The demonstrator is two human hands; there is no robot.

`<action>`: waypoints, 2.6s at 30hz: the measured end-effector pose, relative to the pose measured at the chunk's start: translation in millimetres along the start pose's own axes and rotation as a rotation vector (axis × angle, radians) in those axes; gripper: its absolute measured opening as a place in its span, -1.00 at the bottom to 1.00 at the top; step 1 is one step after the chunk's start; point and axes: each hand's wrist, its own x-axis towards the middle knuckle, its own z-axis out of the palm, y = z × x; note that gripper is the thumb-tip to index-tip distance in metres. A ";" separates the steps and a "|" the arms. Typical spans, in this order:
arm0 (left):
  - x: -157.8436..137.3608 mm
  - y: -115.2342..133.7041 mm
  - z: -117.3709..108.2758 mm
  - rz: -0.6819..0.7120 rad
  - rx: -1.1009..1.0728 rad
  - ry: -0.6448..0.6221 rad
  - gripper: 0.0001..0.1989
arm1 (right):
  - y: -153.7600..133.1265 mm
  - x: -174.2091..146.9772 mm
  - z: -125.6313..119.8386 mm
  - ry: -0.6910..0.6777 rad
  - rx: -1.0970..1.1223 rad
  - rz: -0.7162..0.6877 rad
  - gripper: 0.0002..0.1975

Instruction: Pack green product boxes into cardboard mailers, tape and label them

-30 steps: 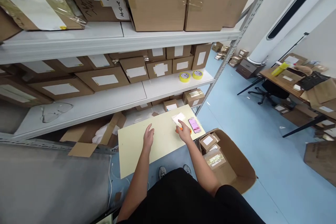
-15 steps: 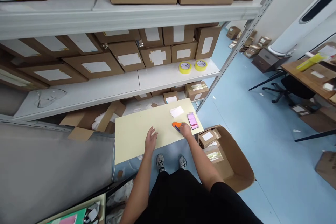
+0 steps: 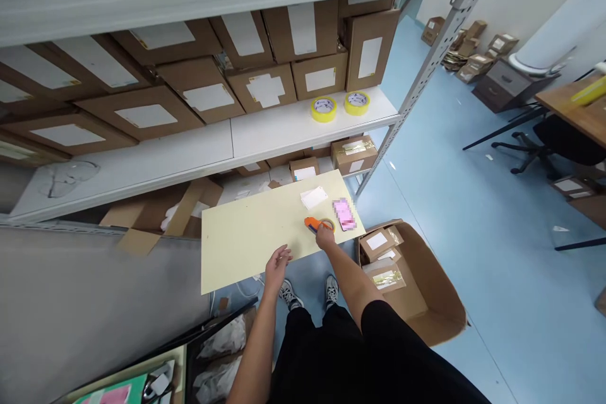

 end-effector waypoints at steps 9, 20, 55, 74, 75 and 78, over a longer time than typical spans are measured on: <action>19.1 30.1 -3.6 0.064 -0.026 -0.018 -0.44 | -6.1 -19.8 -13.5 0.176 0.267 -0.152 -0.47; 46.6 149.7 -48.1 0.298 0.009 0.007 -0.48 | -120.0 -74.6 -111.2 0.301 0.867 -0.607 -0.54; 81.0 354.0 -72.1 0.720 0.283 -0.274 -0.83 | -201.9 -128.5 -208.1 0.452 0.649 -0.729 -0.62; 72.0 347.7 27.9 0.928 0.310 0.102 -0.76 | -139.7 -48.7 -272.9 0.438 0.627 -0.773 -0.62; 69.4 344.1 30.4 0.938 0.289 0.129 -0.73 | -138.2 -42.3 -275.4 0.449 0.596 -0.765 -0.59; 61.7 335.6 34.5 0.941 0.245 0.223 -0.40 | -134.9 -18.5 -289.8 0.500 0.476 -0.704 -0.49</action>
